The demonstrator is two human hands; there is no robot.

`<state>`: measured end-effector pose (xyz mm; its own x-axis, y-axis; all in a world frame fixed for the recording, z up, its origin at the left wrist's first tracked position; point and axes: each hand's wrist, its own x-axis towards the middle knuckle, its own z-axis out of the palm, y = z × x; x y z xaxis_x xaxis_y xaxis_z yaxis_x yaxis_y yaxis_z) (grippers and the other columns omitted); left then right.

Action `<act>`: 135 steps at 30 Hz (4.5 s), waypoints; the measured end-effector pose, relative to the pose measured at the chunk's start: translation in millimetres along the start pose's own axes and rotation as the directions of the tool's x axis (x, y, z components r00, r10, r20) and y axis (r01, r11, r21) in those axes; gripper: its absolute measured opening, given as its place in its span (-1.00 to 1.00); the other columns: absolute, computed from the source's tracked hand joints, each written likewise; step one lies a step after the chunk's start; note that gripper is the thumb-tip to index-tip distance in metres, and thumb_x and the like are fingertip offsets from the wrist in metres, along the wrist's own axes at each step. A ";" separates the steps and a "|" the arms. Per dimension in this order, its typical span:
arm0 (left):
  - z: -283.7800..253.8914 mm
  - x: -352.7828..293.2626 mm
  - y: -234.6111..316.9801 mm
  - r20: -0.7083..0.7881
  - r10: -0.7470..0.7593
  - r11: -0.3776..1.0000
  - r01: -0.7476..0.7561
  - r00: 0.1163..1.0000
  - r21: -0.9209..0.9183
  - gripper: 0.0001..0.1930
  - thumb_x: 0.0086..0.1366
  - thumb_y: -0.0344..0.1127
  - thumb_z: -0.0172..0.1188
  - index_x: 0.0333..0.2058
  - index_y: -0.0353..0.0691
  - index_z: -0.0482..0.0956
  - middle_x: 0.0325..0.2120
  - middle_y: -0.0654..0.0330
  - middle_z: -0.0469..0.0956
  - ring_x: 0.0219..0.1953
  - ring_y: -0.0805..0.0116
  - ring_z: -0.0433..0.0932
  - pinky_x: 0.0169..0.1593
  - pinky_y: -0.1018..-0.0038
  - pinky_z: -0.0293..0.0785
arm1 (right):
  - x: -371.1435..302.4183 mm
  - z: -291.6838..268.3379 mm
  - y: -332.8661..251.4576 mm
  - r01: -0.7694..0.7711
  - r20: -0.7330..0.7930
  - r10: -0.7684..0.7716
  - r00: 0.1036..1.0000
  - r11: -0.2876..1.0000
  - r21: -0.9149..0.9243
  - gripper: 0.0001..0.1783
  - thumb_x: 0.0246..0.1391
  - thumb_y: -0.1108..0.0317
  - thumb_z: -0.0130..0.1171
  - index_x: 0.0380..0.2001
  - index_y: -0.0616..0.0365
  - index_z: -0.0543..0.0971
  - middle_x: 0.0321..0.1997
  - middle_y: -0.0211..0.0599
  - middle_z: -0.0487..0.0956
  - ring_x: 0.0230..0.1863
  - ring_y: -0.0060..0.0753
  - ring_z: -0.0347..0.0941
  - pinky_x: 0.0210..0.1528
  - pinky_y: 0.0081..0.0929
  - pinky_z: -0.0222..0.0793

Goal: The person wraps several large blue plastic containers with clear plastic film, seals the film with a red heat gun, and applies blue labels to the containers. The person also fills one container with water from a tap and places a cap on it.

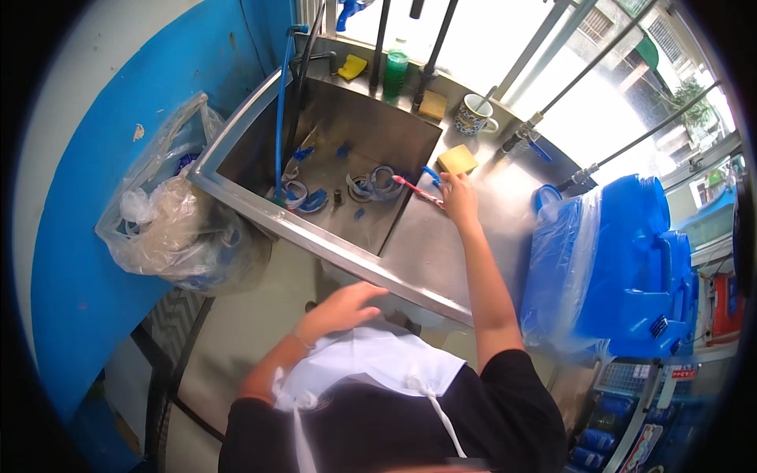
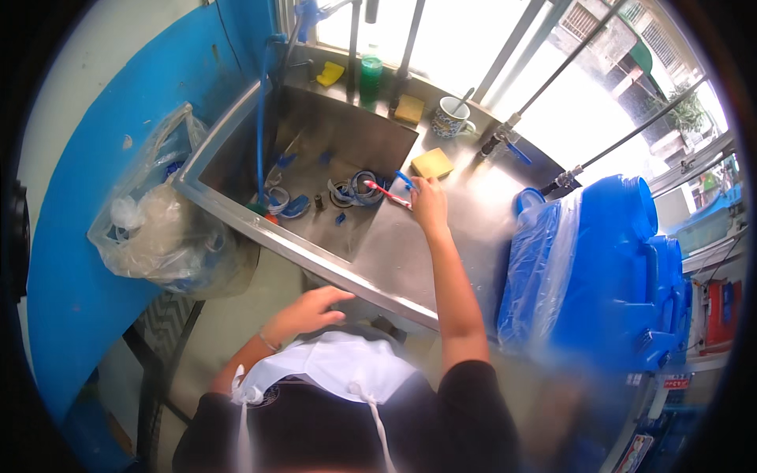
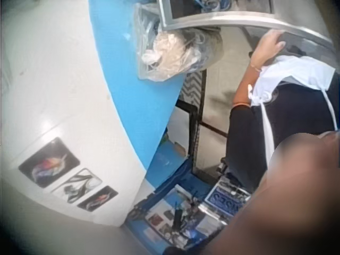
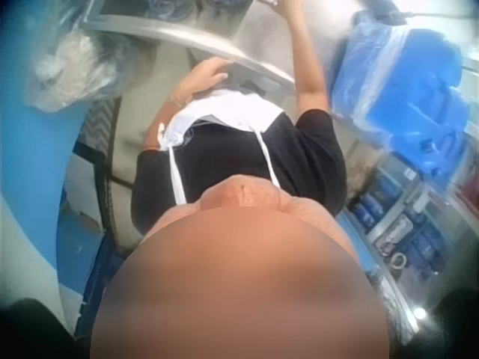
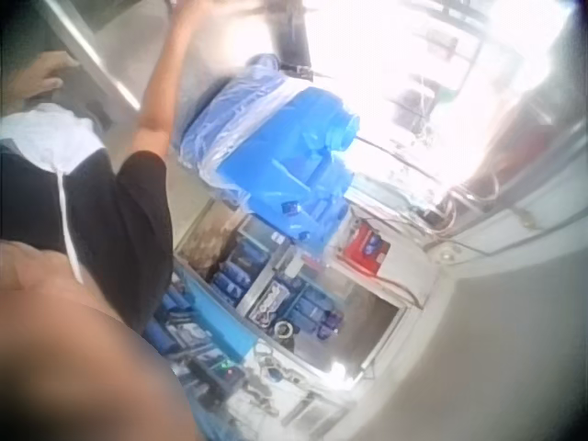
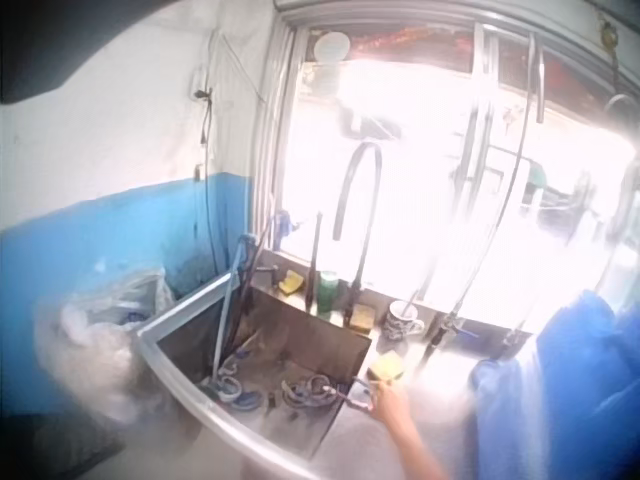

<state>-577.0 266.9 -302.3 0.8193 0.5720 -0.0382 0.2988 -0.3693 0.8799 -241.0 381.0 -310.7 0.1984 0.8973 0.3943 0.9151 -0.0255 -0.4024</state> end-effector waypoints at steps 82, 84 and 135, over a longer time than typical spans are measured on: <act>-328.3 19.8 -243.6 -0.532 -0.137 0.836 0.386 0.836 0.390 -0.81 0.15 -0.40 0.16 -0.24 -0.27 0.53 -0.33 0.06 0.56 -0.19 0.03 0.48 -0.10 0.18 0.38 | 120.1 303.3 -11.9 -0.331 0.370 0.410 0.834 0.907 -0.258 -0.12 -0.12 -0.08 0.40 0.28 -0.10 0.34 0.16 0.24 0.30 0.20 0.22 0.31 0.18 -0.15 0.34; -327.7 19.1 -244.4 -0.543 -0.145 0.833 0.398 0.827 0.384 -0.81 0.14 -0.39 0.17 -0.25 -0.28 0.53 -0.35 0.06 0.56 -0.21 0.04 0.48 -0.13 0.18 0.38 | 115.2 358.3 38.0 -0.411 0.407 0.528 0.745 0.844 -0.344 -0.01 -0.14 -0.29 0.33 0.33 -0.14 0.28 0.24 0.36 0.23 0.27 0.25 0.26 0.22 -0.15 0.32; -407.9 -327.5 -207.1 -0.530 -0.688 0.476 0.859 0.496 0.186 -0.65 0.05 -0.37 0.33 -0.14 -0.28 0.57 -0.21 -0.04 0.55 -0.07 -0.03 0.48 0.03 0.13 0.40 | -44.2 527.3 -689.7 0.675 0.601 -0.785 -0.153 0.361 0.644 -0.32 -0.11 0.07 0.29 0.15 -0.11 0.43 0.25 0.03 0.32 0.34 0.21 0.18 0.24 0.03 0.29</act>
<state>-1106.8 454.8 -278.9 -0.0585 0.9257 -0.3738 0.9374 0.1797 0.2984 -1066.0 591.4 -486.1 -0.9593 0.1472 -0.2410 0.2383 0.8799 -0.4111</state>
